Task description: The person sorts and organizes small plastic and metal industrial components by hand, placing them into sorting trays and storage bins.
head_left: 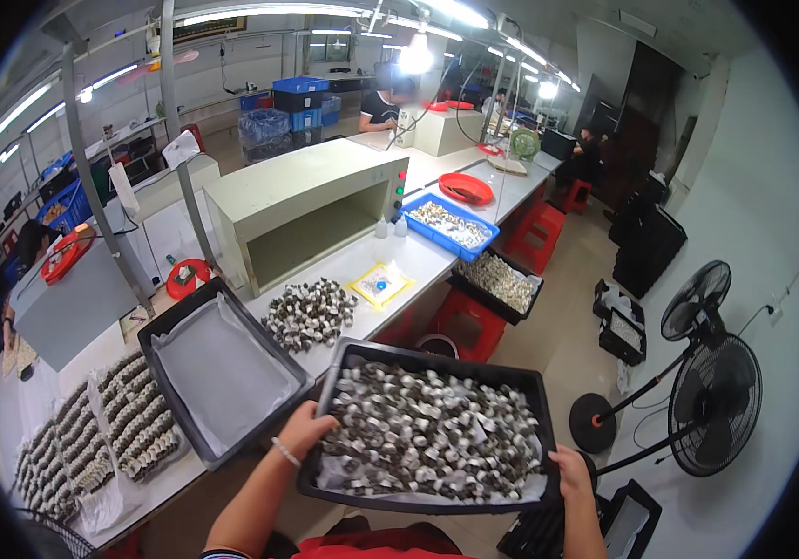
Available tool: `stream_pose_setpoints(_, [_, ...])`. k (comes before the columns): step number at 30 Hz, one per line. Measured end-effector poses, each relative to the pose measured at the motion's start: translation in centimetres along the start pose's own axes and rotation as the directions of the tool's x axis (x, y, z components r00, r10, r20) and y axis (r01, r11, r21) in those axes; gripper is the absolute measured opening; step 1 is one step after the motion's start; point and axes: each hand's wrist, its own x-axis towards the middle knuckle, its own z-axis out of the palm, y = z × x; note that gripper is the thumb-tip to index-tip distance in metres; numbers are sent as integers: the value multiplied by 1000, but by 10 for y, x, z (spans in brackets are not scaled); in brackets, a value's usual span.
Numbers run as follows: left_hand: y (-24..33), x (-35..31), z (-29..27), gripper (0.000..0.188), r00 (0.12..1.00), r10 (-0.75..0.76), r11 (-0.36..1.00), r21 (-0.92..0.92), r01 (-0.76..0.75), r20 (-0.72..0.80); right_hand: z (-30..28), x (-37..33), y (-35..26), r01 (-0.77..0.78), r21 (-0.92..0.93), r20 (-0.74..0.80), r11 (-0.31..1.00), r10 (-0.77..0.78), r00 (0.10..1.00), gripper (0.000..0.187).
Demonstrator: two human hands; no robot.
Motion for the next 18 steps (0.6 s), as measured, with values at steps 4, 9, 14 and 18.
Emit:
stream_pose_setpoints(4, [151,76,-117,25,993,-14,992,-129,-2,-121,182,117,-147,-28,-64,220,998,42,975,28])
stream_pose_setpoints(9, [211,94,-178,27,980,-69,975,-223,26,-189,271,247,-189,-125,-176,355,977,181,917,26])
stream_pose_setpoints(14, [228,156,-193,20,952,-106,947,-321,9,-286,378,383,-227,-76,-404,394,911,248,885,26])
stream_pose_setpoints(18, [222,192,-189,22,940,-136,912,-410,-4,-312,440,456,-247,57,-663,310,746,205,928,38])
